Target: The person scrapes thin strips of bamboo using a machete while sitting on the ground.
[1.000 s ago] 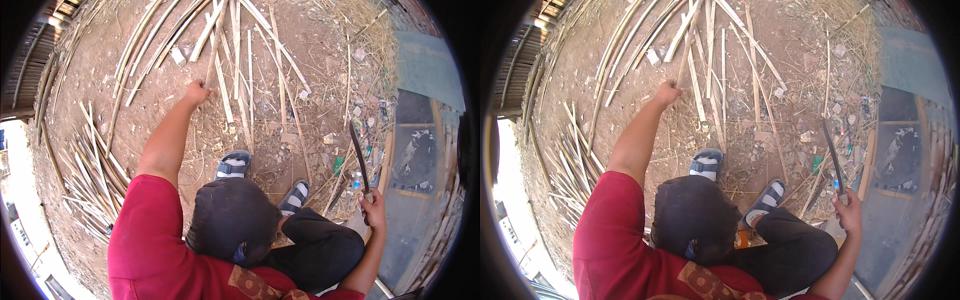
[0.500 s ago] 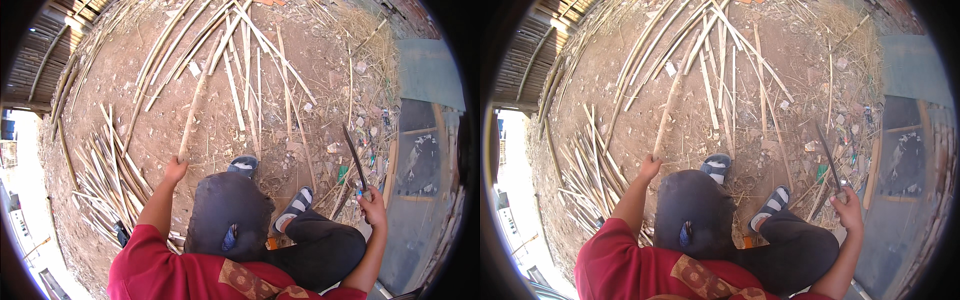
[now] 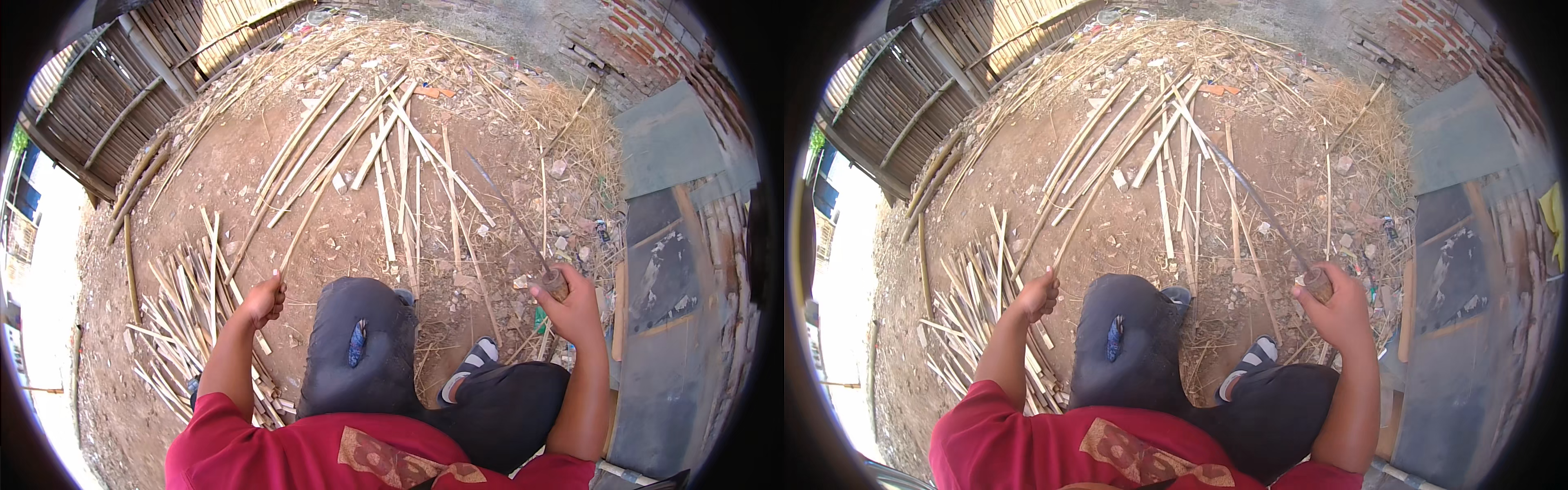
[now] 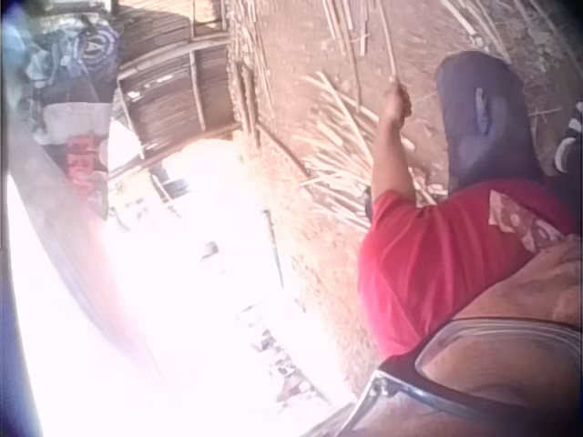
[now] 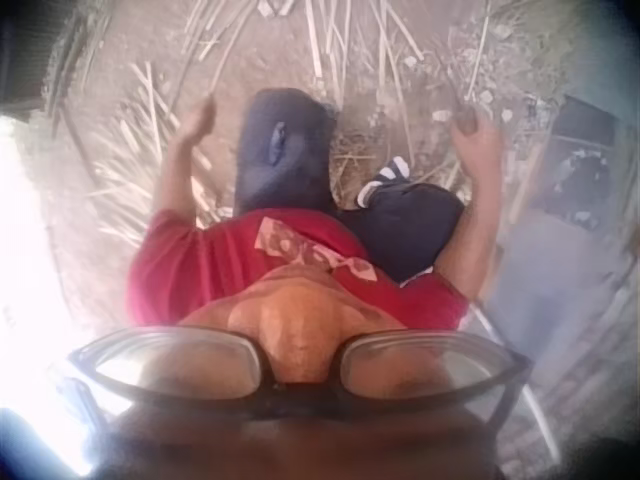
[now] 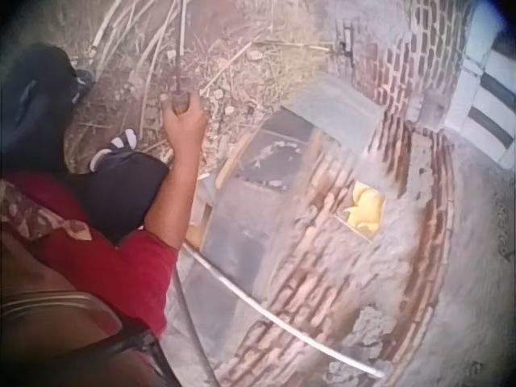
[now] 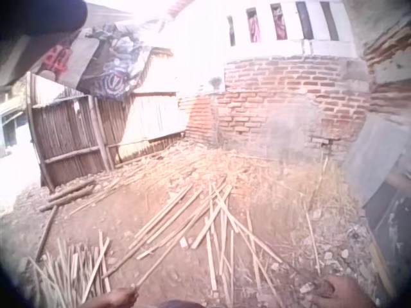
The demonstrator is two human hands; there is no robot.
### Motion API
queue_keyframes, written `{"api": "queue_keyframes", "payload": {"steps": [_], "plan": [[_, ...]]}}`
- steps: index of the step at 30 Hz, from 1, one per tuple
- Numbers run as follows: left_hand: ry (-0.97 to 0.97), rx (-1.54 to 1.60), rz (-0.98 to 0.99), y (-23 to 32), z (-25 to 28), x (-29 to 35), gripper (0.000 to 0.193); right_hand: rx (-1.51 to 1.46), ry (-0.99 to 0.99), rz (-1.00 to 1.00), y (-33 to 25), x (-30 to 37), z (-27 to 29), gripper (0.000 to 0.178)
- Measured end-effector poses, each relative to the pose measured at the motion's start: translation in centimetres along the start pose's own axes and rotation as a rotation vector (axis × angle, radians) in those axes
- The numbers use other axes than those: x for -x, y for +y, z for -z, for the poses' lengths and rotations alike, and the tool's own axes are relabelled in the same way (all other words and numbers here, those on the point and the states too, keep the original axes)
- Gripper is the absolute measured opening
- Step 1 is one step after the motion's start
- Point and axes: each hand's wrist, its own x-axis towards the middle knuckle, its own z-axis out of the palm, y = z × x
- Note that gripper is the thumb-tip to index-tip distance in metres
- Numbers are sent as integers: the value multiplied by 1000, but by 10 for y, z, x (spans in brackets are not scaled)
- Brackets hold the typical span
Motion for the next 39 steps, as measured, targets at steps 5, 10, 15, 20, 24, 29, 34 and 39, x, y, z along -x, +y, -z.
{"api": "queue_keyframes", "payload": {"steps": [5, 10, 15, 20, 24, 29, 34, 39], "plan": [[-141, -46, -146, 19, -14, 104, 48, 162, -98, 242, -63, -8, -16, 39], [-246, -162, -319, -32, -42, 162, 51, 207, -184, 427, -70, 10, -56, 36], [-305, -337, -347, -97, -54, 183, 51, 304, -236, 506, -47, 24, -69, 31], [-271, -517, -314, -109, -53, 186, 53, 308, -231, 257, -4, 12, -57, 29], [-286, -526, -317, -111, -51, 179, 53, 345, -256, 246, -7, 11, -56, 33], [-110, -801, -442, -106, -49, 173, 51, 366, -454, 338, -21, 18, -64, 38], [-47, -975, -514, -94, -55, 170, 51, 102, -67, -38, 64, -28, -45, 40], [-89, -885, -468, -96, -53, 171, 51, 184, -231, 54, 32, -11, -58, 40]]}}
